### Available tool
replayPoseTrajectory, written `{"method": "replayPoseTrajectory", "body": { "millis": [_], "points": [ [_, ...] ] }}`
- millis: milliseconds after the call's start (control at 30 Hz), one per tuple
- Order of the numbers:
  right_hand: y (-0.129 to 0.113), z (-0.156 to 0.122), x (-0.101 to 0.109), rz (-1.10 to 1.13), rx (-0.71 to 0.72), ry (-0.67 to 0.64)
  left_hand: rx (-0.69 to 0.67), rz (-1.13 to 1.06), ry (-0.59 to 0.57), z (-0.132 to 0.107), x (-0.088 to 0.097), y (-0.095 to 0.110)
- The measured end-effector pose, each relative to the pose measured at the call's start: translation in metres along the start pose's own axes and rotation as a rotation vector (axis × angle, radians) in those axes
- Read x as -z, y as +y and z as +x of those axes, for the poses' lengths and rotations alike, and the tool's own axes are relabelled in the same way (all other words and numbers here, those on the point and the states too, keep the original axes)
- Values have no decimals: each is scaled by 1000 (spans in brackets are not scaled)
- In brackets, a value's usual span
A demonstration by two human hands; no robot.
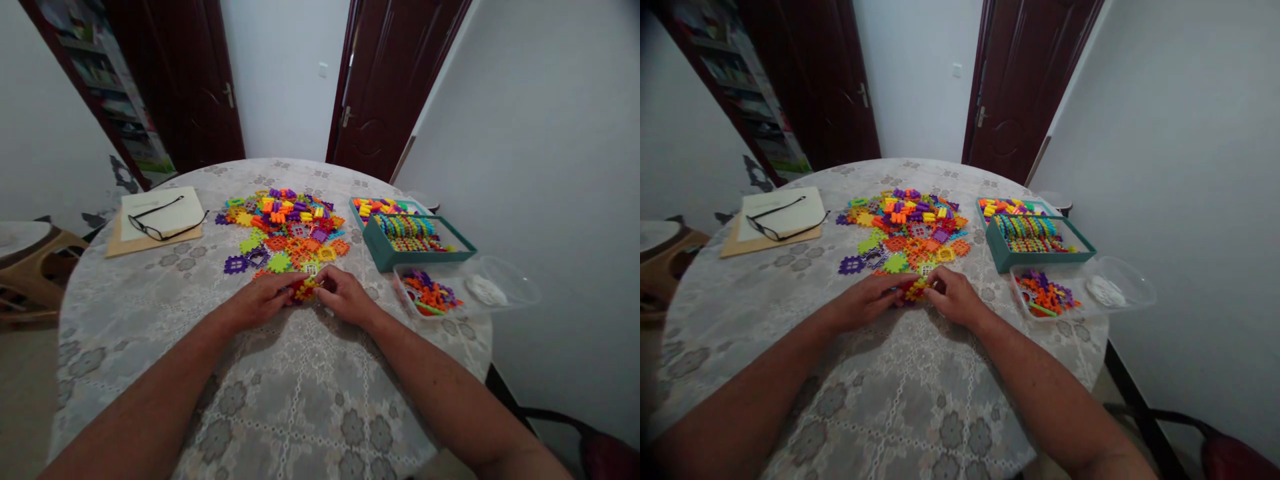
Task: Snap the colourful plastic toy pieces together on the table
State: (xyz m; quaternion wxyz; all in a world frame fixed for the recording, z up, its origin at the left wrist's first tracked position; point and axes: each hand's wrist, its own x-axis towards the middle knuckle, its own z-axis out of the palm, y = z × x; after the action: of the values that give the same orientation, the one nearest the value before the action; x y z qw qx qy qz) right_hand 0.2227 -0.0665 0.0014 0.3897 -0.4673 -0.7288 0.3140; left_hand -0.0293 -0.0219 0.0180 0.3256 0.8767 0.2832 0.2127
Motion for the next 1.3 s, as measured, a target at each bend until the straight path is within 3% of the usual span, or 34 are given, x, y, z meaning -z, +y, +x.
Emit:
{"method": "replayPoseTrajectory", "body": {
  "millis": [167, 433, 567, 833, 967, 1067, 1167, 1300],
  "points": [
    [-4, 0, -2, -38, 13, -20, 32, -3, 13, 3, 1, -2],
    [2, 4, 1, -31, 66, 34, 18, 286, 75, -2, 20, -7],
    [6, 4, 3, 9, -12, 95, 13, 432, -10, -12, 28, -11],
    [9, 1, 7, 43, -59, 33, 142, 367, -69, -17, 35, -7],
    [4, -2, 8, -8, -44, -72, 111, 364, -35, -14, 40, -7],
    [-2, -2, 7, -46, 62, -105, 122, 339, 46, -10, 40, -5],
    [-8, -1, 5, -66, 182, -90, 126, 268, 119, -6, 33, -2],
    [-14, -3, 3, -62, 196, -100, 58, 121, 134, 0, 13, 4]
  ]
}}
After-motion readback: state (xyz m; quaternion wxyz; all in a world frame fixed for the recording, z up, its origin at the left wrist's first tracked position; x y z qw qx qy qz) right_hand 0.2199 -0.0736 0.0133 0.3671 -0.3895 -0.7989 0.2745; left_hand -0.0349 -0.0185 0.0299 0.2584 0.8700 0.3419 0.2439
